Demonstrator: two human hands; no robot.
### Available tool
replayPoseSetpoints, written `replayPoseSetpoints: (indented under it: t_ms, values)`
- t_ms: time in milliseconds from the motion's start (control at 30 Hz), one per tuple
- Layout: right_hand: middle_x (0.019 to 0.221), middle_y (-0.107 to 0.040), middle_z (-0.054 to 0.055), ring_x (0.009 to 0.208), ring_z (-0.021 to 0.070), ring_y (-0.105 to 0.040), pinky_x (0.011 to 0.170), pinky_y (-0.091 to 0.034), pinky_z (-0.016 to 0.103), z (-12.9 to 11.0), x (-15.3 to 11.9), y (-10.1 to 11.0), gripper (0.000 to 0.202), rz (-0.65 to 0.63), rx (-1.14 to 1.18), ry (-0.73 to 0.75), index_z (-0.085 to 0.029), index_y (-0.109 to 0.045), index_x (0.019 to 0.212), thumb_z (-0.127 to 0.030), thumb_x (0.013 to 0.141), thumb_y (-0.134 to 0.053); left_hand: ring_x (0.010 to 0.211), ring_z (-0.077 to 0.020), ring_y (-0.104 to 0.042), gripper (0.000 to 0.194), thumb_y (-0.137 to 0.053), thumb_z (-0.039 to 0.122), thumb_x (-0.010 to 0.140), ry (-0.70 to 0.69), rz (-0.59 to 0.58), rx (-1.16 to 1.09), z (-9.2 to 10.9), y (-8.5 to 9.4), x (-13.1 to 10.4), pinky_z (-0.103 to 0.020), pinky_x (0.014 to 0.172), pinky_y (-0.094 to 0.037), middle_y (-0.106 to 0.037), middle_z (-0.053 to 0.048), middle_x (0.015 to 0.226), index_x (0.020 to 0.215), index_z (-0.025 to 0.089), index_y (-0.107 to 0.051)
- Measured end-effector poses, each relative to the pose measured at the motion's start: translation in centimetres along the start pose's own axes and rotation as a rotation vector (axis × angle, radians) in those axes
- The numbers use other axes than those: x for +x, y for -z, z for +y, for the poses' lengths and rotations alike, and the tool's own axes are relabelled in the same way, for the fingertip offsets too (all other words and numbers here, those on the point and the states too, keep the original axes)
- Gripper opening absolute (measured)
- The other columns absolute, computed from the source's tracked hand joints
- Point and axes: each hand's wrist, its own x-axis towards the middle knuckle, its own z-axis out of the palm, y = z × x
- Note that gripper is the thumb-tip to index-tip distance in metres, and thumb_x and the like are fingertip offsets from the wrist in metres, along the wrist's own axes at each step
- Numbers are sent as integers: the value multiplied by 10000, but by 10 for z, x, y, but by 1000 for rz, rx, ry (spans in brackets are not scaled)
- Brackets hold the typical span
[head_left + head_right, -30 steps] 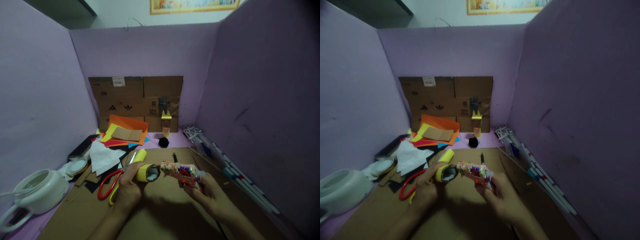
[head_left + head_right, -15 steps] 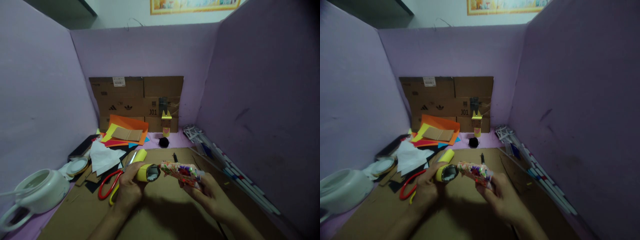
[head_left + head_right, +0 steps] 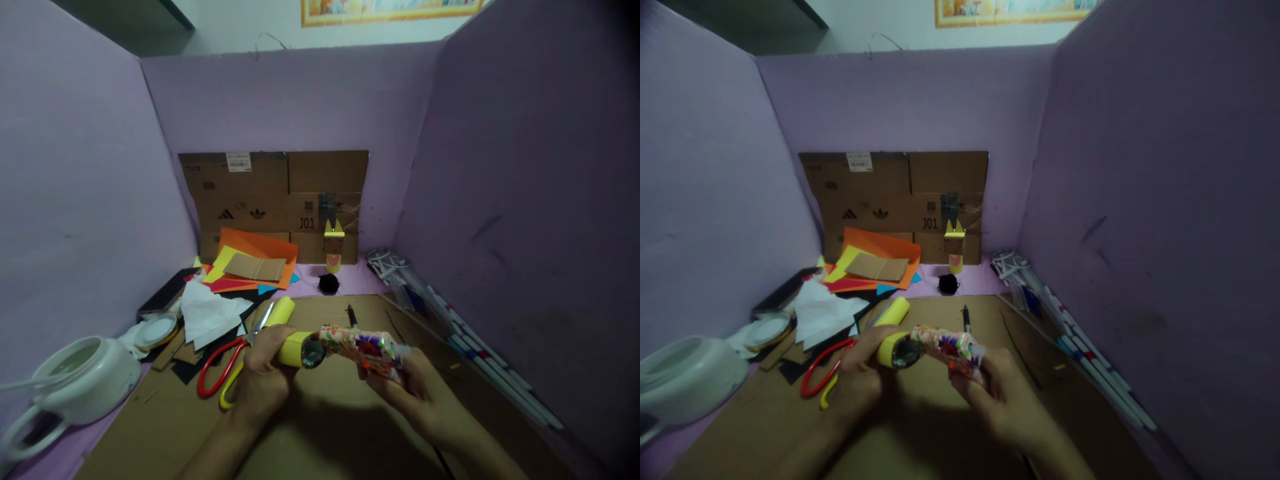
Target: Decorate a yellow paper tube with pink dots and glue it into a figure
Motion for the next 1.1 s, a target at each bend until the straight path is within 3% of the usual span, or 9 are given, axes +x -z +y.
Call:
replayPoseSetpoints:
  t_ms: [233, 467, 700, 867, 967, 1100]
  values:
    - [586, -576, 17, 570, 169, -521, 512, -421, 253, 6, -6, -1, 253, 6, -17, -1, -198, -666, 681, -383, 811, -554, 931, -230, -623, 324, -576, 44, 693, 8, -53, 24, 9, 1, 2, -402, 857, -485, -686, -52, 965, 962, 213, -643]
    - [580, -558, 6, 525, 147, -486, 470, -389, 236, 3, -6, -3, 221, -62, 57, 14, -187, -660, 725, -380, 790, -574, 913, -219, -626, 330, -594, 53, 694, 14, -71, 20, 4, 1, 1, -371, 831, -497, -690, -31, 956, 971, 228, -637]
    - [557, -466, -11, 477, 118, -404, 418, -324, 223, 5, 1, 2, 287, 12, 107, -56, -169, -615, 694, -416, 806, -522, 812, -204, -656, 320, -680, 139, 656, 199, -67, -17, 9, 6, 6, -308, 742, -525, -709, -16, 899, 968, 210, -658]
    - [567, -440, -19, 463, 106, -358, 400, -291, 220, 8, 2, 7, 332, -45, 176, -81, -163, -609, 729, -468, 821, -516, 801, -217, -665, 347, -682, 145, 621, 300, -59, -85, 9, 7, 10, -311, 726, -536, -724, -27, 882, 967, 179, -675]
    - [588, -427, -19, 481, 108, -350, 422, -283, 226, 9, 0, 5, 348, -104, 204, -94, -167, -614, 737, -485, 823, -504, 837, -222, -666, 352, -688, 166, 632, 315, -51, -126, 9, 7, 11, -317, 752, -536, -726, -36, 925, 984, 180, -671]
    - [592, -438, -6, 522, 131, -387, 457, -298, 243, 6, -1, 4, 344, -80, 116, -107, -163, -615, 696, -476, 790, -508, 808, -218, -663, 361, -692, 143, 609, 305, -43, -115, 10, 8, 12, -315, 730, -537, -726, -32, 900, 967, 181, -673]
